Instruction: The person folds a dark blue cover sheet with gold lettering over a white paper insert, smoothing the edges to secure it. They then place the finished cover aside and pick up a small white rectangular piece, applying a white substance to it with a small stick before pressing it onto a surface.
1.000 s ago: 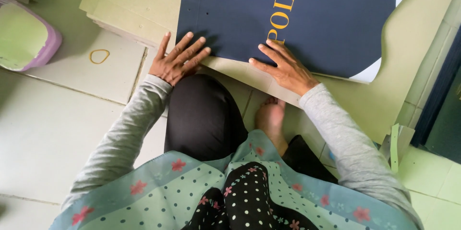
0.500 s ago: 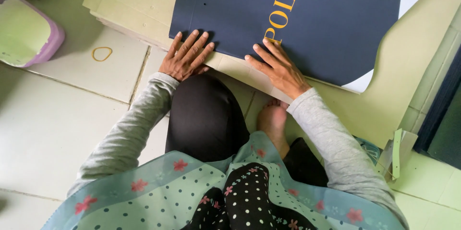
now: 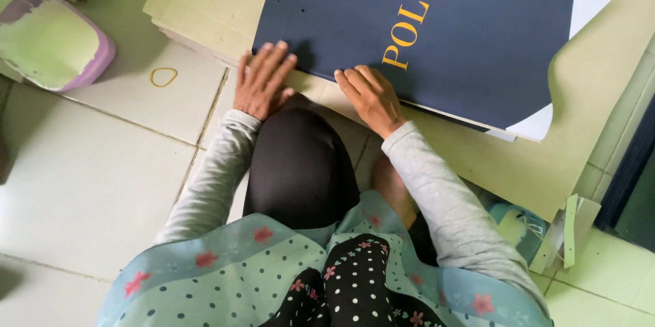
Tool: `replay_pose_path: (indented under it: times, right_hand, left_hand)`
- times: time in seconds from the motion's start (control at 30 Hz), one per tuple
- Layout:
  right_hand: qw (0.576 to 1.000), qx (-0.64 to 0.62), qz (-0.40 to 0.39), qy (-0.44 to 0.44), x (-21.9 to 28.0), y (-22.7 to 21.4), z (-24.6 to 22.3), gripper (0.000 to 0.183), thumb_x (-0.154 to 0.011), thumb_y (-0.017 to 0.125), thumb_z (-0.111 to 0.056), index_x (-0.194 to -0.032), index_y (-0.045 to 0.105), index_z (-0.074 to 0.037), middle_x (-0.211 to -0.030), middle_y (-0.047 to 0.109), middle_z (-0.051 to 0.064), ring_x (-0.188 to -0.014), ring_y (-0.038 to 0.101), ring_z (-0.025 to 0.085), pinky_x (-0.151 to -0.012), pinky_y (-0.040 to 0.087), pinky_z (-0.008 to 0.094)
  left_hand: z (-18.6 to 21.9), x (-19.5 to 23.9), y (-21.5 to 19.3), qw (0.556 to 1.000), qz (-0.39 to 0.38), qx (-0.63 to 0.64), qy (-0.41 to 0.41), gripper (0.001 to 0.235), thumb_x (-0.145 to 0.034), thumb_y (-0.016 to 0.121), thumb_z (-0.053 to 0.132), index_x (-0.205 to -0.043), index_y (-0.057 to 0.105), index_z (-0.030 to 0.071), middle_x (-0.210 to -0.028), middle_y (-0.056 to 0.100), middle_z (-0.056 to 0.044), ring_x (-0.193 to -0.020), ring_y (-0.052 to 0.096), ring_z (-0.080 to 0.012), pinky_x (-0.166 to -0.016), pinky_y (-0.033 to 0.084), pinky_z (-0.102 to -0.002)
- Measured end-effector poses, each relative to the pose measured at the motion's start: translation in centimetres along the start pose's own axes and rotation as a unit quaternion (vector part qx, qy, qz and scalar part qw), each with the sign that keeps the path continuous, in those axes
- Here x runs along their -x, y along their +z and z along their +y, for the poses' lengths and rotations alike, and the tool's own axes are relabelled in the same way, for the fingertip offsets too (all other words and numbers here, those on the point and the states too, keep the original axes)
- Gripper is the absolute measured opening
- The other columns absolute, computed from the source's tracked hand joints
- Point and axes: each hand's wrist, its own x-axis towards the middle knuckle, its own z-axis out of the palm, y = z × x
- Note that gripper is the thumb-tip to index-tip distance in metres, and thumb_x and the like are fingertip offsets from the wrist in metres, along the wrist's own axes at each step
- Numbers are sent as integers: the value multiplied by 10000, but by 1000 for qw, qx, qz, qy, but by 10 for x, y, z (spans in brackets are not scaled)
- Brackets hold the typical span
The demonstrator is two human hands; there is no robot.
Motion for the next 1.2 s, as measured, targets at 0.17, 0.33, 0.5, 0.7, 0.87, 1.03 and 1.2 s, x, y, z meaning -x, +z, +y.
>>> replay_pose_path:
  times: [0.17,0.33,0.5,0.7,0.87,1.03,1.2]
  right_hand:
    - [996,-55,50,48,-5,-2,-4,228,-1044,588,-17,-1182,762,-69,-911,623,79,-905,656,240,-805,559,330]
    - [993,-86,52,56,-12,-6,-7,266,-1060,559,-23,-1193,777,-96,-889,600,50,-878,631,217,-799,549,319]
    - [988,-132,68,36,-12,-11,-7,308,-1051,524,47,-1196,777,-52,-813,554,79,-820,634,261,-786,563,346]
    - [987,-146,67,27,-20,-16,-6,325,-1056,490,56,-1162,782,-42,-808,546,81,-817,642,266,-764,572,362]
    - [983,-170,64,34,-19,-15,-4,305,-1041,535,65,-1158,792,-49,-790,546,78,-825,645,266,-766,566,361]
    - [988,-145,37,25,-18,-15,-4,313,-1052,503,65,-1140,783,-44,-780,534,70,-838,628,258,-767,565,360]
    - [993,-116,19,19,-20,-19,-6,276,-1055,518,27,-1156,762,-50,-767,527,65,-867,643,273,-778,566,377]
  left_hand:
    - [-7,-2,-22,965,120,6,-234,671,-814,822,267,-1446,605,213,-1345,585,-8,-1222,499,-243,-1067,309,-431]
    - [-38,-6,-8,974,90,0,-208,519,-732,854,333,-1233,720,353,-1139,665,127,-1031,566,-168,-997,326,-388]
    - [-55,-5,-6,987,123,56,-87,140,-977,708,348,-1088,792,329,-1051,649,35,-887,604,-220,-963,450,-413]
    - [-62,-4,-6,988,131,67,-39,173,-1046,676,378,-1049,815,276,-1068,649,-15,-900,619,-241,-934,477,-438]
    - [-65,-2,-5,990,122,67,-15,215,-1063,657,380,-1085,820,240,-1088,642,-42,-935,600,-255,-944,463,-441]
    - [-33,-20,-10,993,116,-22,1,240,-966,717,222,-1195,790,239,-1251,637,-94,-1161,602,-308,-1023,441,-490]
    - [8,-37,5,999,23,-7,48,577,-1001,592,244,-1570,514,289,-1641,448,16,-1529,334,-235,-1236,144,-547]
